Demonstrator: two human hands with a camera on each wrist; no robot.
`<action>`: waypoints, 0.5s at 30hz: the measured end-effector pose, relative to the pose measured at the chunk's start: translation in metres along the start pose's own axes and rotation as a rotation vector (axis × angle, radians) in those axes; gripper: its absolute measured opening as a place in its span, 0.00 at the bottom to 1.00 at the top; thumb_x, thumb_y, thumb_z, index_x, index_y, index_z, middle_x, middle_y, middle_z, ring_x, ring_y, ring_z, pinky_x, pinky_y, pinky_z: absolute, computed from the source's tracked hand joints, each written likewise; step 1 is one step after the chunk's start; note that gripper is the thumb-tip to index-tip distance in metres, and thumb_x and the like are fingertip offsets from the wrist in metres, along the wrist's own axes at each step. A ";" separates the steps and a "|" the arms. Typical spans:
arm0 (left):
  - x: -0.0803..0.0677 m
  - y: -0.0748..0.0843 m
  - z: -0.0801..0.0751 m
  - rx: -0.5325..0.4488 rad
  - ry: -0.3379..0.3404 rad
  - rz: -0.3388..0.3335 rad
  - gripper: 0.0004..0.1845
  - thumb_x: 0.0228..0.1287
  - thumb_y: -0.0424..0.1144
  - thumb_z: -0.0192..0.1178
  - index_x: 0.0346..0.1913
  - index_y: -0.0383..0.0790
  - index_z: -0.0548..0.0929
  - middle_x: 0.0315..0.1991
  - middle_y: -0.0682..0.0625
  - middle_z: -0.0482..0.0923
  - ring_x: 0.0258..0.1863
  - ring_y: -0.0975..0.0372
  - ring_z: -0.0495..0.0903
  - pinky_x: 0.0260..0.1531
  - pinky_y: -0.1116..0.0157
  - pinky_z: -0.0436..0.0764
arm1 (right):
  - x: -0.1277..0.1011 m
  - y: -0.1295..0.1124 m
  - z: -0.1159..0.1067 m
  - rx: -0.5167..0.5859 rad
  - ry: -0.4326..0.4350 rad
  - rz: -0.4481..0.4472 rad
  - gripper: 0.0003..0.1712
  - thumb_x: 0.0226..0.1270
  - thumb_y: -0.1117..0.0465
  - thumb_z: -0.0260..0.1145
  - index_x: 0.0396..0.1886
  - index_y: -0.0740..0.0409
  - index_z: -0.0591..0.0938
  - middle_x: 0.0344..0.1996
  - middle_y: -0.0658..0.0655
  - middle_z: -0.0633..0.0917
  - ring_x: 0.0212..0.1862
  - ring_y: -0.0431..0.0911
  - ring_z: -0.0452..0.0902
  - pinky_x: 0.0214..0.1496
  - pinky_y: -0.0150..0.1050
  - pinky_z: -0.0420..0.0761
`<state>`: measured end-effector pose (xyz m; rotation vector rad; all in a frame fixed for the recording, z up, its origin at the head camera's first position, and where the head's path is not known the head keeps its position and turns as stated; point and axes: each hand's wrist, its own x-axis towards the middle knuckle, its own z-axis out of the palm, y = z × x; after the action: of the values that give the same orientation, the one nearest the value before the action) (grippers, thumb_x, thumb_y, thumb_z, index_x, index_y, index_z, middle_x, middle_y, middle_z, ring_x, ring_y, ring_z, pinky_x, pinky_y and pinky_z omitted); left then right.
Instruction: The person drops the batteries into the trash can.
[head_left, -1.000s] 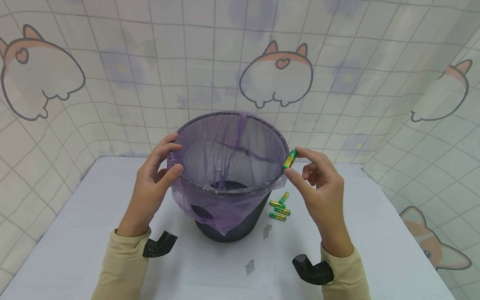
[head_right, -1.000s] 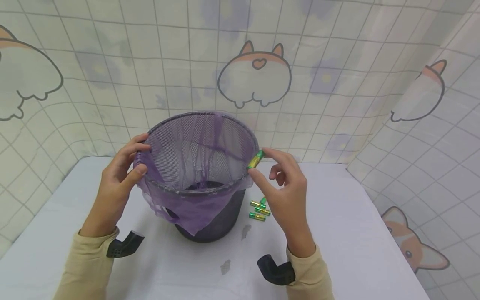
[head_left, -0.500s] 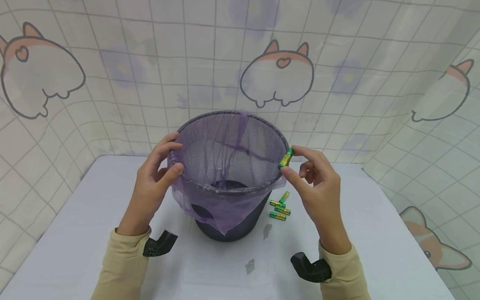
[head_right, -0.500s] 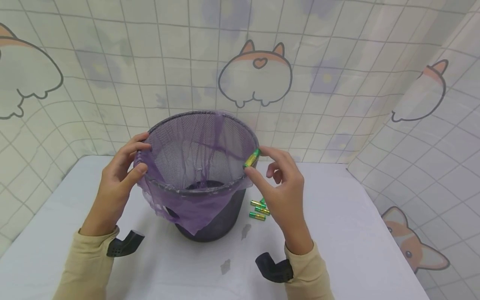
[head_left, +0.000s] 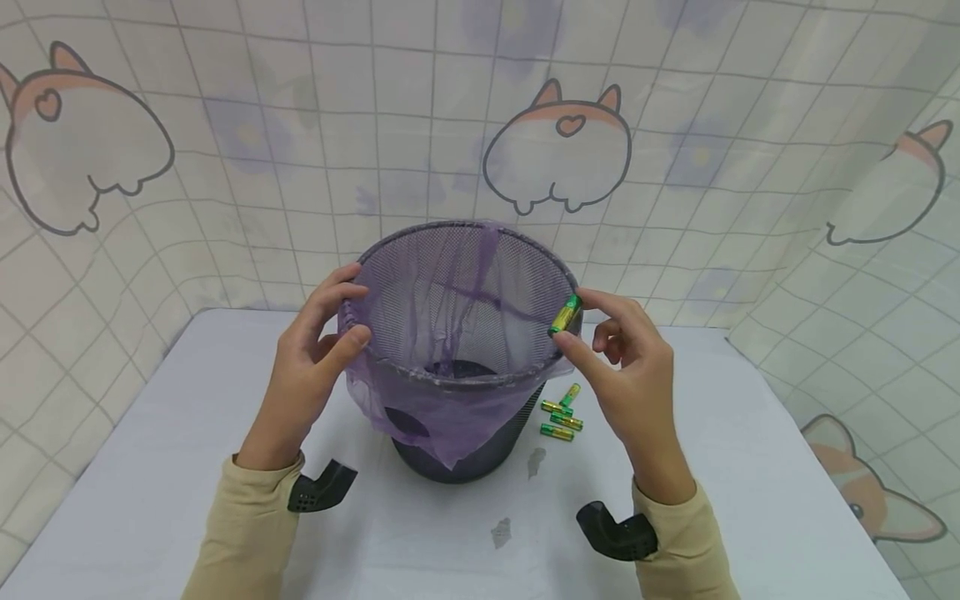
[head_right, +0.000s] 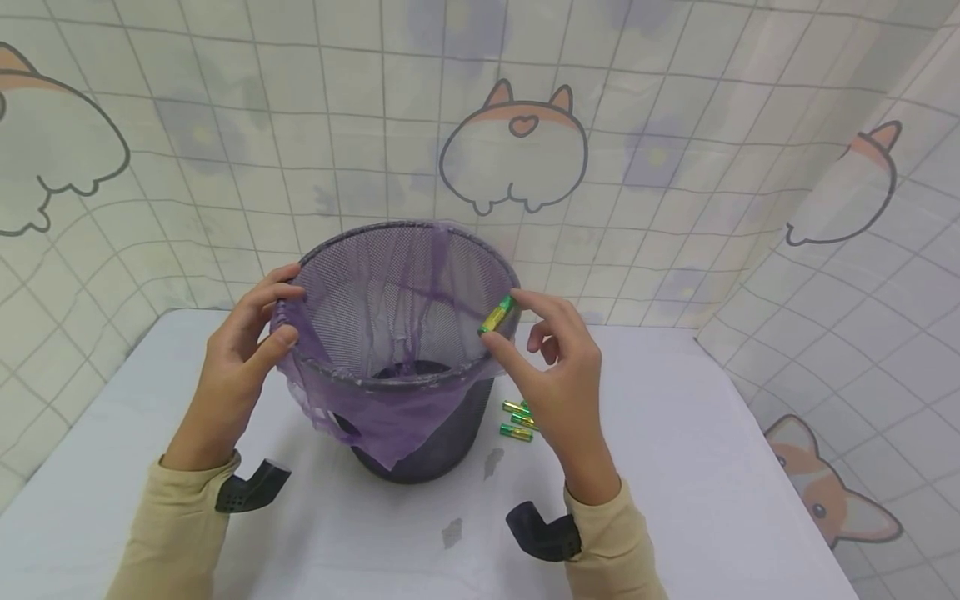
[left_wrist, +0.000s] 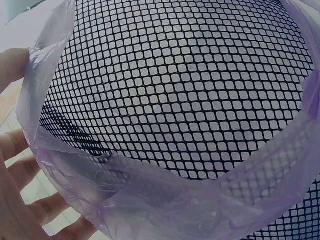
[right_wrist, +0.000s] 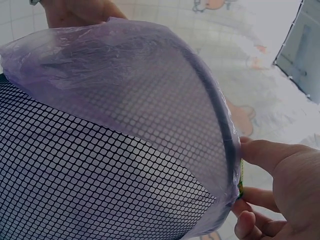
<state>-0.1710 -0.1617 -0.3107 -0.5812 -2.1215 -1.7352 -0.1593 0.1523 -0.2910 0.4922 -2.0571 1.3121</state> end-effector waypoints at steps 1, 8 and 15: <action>0.000 0.000 0.000 0.001 0.000 0.001 0.22 0.68 0.32 0.54 0.64 0.38 0.71 0.74 0.56 0.59 0.74 0.56 0.57 0.56 0.74 0.72 | 0.000 0.000 0.001 -0.003 0.001 0.002 0.27 0.54 0.69 0.72 0.56 0.55 0.81 0.44 0.51 0.81 0.31 0.40 0.65 0.29 0.32 0.64; 0.000 0.000 0.000 0.013 -0.001 0.001 0.22 0.68 0.32 0.55 0.64 0.40 0.71 0.74 0.57 0.59 0.74 0.56 0.58 0.56 0.74 0.72 | -0.001 0.001 0.003 -0.022 0.002 0.011 0.27 0.54 0.68 0.73 0.56 0.54 0.81 0.38 0.50 0.78 0.31 0.41 0.65 0.29 0.33 0.63; -0.001 0.001 0.000 0.021 -0.001 0.001 0.22 0.68 0.33 0.55 0.64 0.40 0.71 0.74 0.57 0.59 0.74 0.57 0.58 0.56 0.73 0.72 | -0.001 0.000 0.005 -0.030 0.002 0.028 0.27 0.54 0.67 0.74 0.56 0.54 0.81 0.35 0.47 0.75 0.31 0.40 0.65 0.30 0.32 0.63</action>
<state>-0.1700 -0.1616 -0.3104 -0.5765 -2.1372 -1.7103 -0.1601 0.1479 -0.2933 0.4506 -2.0858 1.2952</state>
